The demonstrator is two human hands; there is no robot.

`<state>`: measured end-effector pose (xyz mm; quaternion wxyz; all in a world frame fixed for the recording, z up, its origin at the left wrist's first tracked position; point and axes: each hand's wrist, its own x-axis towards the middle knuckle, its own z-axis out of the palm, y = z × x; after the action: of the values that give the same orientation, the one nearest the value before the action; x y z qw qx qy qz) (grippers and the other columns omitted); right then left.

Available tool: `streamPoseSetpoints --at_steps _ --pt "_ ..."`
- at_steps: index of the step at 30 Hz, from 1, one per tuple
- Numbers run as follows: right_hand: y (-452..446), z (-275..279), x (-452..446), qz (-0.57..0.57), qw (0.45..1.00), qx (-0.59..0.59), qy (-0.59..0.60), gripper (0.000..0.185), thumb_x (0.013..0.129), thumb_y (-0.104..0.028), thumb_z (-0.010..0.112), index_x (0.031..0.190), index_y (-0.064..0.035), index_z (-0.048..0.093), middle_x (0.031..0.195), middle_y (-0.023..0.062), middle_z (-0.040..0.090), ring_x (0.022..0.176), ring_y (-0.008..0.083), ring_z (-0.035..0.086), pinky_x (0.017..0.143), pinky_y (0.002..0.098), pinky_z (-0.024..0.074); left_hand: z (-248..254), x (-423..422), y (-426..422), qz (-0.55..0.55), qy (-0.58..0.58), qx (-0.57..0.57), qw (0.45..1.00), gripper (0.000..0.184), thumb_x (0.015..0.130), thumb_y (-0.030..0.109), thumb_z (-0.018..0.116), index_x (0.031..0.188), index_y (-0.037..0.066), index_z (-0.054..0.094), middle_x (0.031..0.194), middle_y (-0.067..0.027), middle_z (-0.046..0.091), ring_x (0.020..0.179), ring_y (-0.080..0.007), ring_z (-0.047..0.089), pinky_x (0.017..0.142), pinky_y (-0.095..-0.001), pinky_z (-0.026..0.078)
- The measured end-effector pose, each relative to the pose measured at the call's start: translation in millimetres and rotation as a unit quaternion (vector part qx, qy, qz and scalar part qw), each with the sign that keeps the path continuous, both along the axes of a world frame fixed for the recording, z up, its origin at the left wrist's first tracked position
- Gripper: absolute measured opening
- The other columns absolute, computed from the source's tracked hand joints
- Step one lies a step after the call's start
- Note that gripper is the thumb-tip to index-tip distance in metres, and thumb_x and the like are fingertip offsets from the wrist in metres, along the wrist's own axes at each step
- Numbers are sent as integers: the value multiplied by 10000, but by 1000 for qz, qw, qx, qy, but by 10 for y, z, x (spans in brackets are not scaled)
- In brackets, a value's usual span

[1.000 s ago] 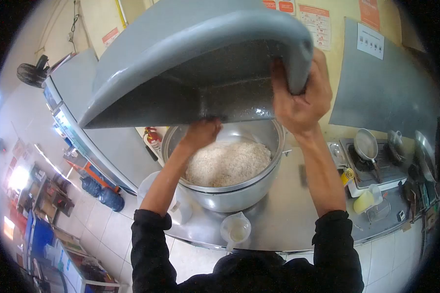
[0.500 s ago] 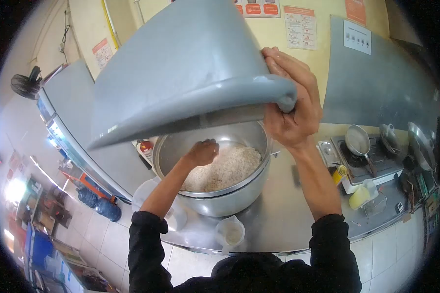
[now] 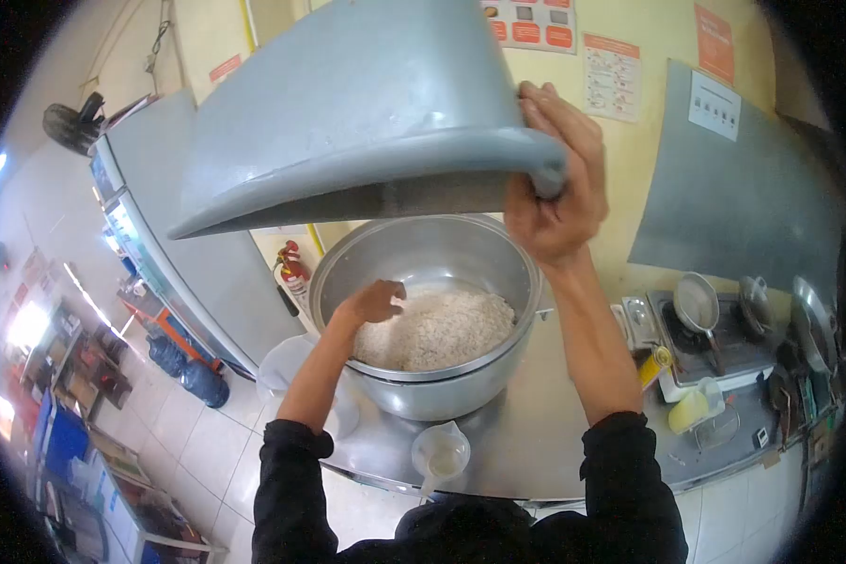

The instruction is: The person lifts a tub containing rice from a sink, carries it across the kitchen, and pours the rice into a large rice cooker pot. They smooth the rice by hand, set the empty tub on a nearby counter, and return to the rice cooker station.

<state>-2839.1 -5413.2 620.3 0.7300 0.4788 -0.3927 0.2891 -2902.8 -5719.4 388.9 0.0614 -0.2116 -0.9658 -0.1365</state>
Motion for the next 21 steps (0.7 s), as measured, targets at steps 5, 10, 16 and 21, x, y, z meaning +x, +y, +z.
streamPoseSetpoints --at_steps 5,10,16,21 --pt "-632 -217 -688 45 991 101 -76 618 551 108 511 1152 -24 560 1162 129 578 1068 314 547 947 448 449 -146 27 -116 23 -29 40 999 364 746 328 705 974 53 633 949 -148 654 922 -314 612 816 -392 475" --pt "-808 -230 -919 41 975 185 -117 657 547 124 485 1181 -37 539 1183 125 563 1099 315 525 960 421 435 -226 8 -230 25 -126 47 991 357 756 339 672 959 48 626 961 -122 656 875 -289 622 779 -363 488" --pt "-662 105 -693 9 990 140 -25 634 549 125 484 1166 -6 549 1172 137 568 1099 318 522 951 404 432 -285 12 -260 12 -72 92 993 250 702 192 663 899 40 646 918 -146 670 887 -277 635 762 -357 498" --pt "-667 20 -739 12 992 112 -64 646 539 129 483 1166 -12 546 1173 133 566 1095 319 523 963 389 423 -122 113 -157 45 -107 56 992 227 702 111 619 918 47 641 891 -130 669 874 -288 638 771 -360 501"
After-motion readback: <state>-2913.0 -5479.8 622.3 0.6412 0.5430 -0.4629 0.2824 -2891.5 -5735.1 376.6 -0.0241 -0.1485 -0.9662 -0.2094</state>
